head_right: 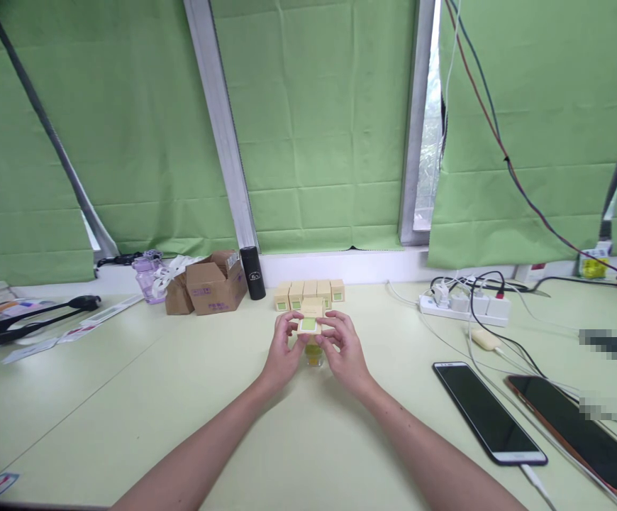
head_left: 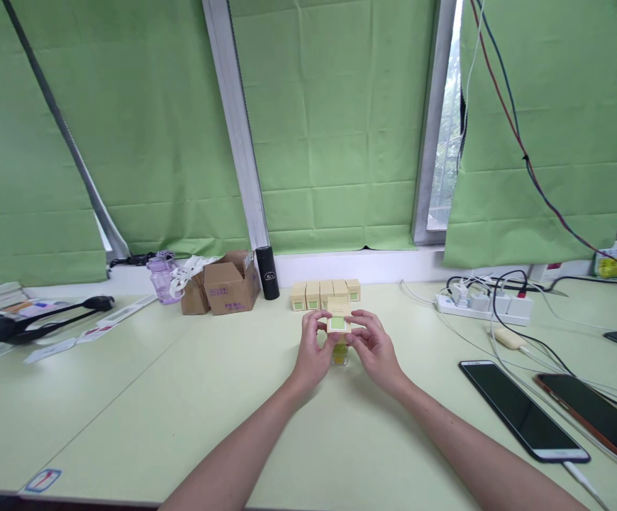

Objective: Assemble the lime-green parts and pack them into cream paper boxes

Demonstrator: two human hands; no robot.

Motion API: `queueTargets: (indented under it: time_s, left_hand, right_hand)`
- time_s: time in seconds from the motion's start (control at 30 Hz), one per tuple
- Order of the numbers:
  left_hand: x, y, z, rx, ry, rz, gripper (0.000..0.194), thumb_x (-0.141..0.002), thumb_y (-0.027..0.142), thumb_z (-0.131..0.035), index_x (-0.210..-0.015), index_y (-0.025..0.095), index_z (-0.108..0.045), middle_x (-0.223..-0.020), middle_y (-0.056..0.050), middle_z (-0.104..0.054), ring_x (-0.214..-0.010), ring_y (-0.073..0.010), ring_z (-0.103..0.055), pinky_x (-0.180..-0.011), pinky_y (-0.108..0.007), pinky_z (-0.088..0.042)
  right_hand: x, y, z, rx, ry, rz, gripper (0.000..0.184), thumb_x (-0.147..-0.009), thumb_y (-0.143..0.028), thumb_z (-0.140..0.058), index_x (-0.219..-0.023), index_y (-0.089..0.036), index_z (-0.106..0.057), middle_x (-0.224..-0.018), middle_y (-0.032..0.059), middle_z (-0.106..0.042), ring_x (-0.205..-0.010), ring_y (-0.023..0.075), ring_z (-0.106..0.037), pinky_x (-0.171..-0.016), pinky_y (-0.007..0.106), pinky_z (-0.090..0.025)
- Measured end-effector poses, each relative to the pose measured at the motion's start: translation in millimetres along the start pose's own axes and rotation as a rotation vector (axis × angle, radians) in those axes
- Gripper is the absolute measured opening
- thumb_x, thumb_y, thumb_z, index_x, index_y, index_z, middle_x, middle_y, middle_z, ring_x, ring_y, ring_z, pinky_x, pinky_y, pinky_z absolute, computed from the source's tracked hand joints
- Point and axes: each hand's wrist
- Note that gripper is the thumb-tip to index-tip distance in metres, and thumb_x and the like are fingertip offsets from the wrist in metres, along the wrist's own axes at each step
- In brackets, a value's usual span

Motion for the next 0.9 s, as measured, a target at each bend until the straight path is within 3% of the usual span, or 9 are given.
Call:
queueTargets:
  time_s: [0.13, 0.2, 0.27, 0.33, 0.43, 0.53, 0.67, 0.8, 0.9]
  left_hand:
    - [0, 3, 2.8, -0.002, -0.009, -0.085, 0.031, -0.1, 0.046, -0.058, -0.125, 0.029, -0.053, -0.131, -0.009, -0.052, -0.115, -0.0233, -0.057, -0.106, -0.043, -0.047]
    - [1, 5, 4.4, -0.007, -0.008, -0.134, 0.033, -0.101, 0.044, -0.056, -0.13, 0.028, -0.052, -0.134, -0.01, -0.051, -0.126, -0.0257, -0.054, -0.111, -0.046, -0.044]
    - [1, 6, 5.5, -0.032, 0.004, -0.157, 0.033, -0.102, 0.044, -0.054, -0.131, 0.028, -0.053, -0.137, -0.011, -0.05, -0.134, -0.0275, -0.05, -0.115, -0.048, -0.041]
    - [2, 7, 5.9, -0.07, 0.023, -0.158, 0.033, -0.102, 0.044, -0.054, -0.131, 0.028, -0.054, -0.139, -0.012, -0.05, -0.139, -0.0287, -0.047, -0.117, -0.05, -0.039]
    - [2, 7, 5.6, -0.117, 0.047, -0.162, 0.034, -0.102, 0.043, -0.054, -0.132, 0.028, -0.054, -0.141, -0.012, -0.051, -0.14, -0.0292, -0.045, -0.118, -0.051, -0.037]
    - [3, 6, 5.6, -0.147, 0.063, -0.173, 0.036, -0.101, 0.041, -0.054, -0.135, 0.029, -0.051, -0.141, -0.012, -0.051, -0.139, -0.029, -0.046, -0.118, -0.05, -0.037]
    - [1, 3, 6.6, -0.183, 0.1, -0.146, 0.039, -0.1, 0.041, -0.056, -0.136, 0.028, -0.05, -0.141, -0.013, -0.051, -0.136, -0.0304, -0.048, -0.116, -0.052, -0.038]
    - [-2, -2, 7.0, -0.198, 0.167, -0.078, 0.045, -0.094, 0.044, -0.065, -0.133, 0.026, -0.052, -0.134, -0.014, -0.053, -0.123, -0.0309, -0.055, -0.107, -0.052, -0.045]
    - [-6, -4, 7.4, -0.2, 0.184, -0.038, 0.04, -0.089, 0.047, -0.069, -0.12, 0.024, -0.057, -0.119, -0.01, -0.056, -0.111, -0.029, -0.058, -0.1, -0.048, -0.047]
  right_hand:
    - [0, -2, -1, 0.029, -0.007, 0.016, 0.035, -0.095, -0.046, -0.069, -0.128, -0.033, -0.067, -0.144, 0.0108, -0.045, -0.097, 0.0194, -0.071, -0.099, 0.047, -0.06]
    - [0, -3, -2, 0.053, -0.01, 0.03, 0.039, -0.095, -0.046, -0.069, -0.132, -0.034, -0.066, -0.15, 0.0112, -0.042, -0.11, 0.023, -0.069, -0.105, 0.048, -0.057]
    - [1, -4, -2, 0.083, -0.02, 0.049, 0.041, -0.095, -0.047, -0.068, -0.134, -0.034, -0.065, -0.155, 0.0113, -0.04, -0.134, 0.0292, -0.057, -0.11, 0.049, -0.053]
    - [2, -5, -3, 0.118, -0.036, 0.066, 0.042, -0.096, -0.047, -0.066, -0.136, -0.034, -0.064, -0.157, 0.0105, -0.042, -0.153, 0.0319, -0.036, -0.116, 0.053, -0.047]
    - [5, -7, -3, 0.17, -0.069, 0.07, 0.041, -0.098, -0.045, -0.064, -0.138, -0.036, -0.064, -0.154, 0.0089, -0.051, -0.16, 0.0305, -0.021, -0.123, 0.058, -0.036]
    - [8, -9, -4, 0.208, -0.086, 0.087, 0.044, -0.098, -0.042, -0.063, -0.142, -0.037, -0.061, -0.158, 0.0071, -0.048, -0.159, 0.0307, -0.023, -0.124, 0.058, -0.033]
    - [9, -14, -6, 0.225, -0.096, 0.161, 0.057, -0.098, -0.036, -0.063, -0.152, -0.038, -0.046, -0.166, 0.0057, -0.037, -0.154, 0.0311, -0.033, -0.118, 0.056, -0.042]
    - [10, -21, -8, 0.247, -0.135, 0.213, 0.06, -0.098, -0.033, -0.061, -0.154, -0.039, -0.041, -0.163, 0.0046, -0.041, -0.15, 0.0314, -0.037, -0.117, 0.059, -0.042]
    - [11, -22, -8, 0.269, -0.175, 0.235, 0.06, -0.098, -0.03, -0.059, -0.155, -0.039, -0.041, -0.157, 0.0056, -0.048, -0.145, 0.032, -0.04, -0.117, 0.061, -0.041]
Point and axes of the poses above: each hand's wrist, its own x-axis away from the middle knuckle, its own z-axis out of the back of the hand, y = z × x
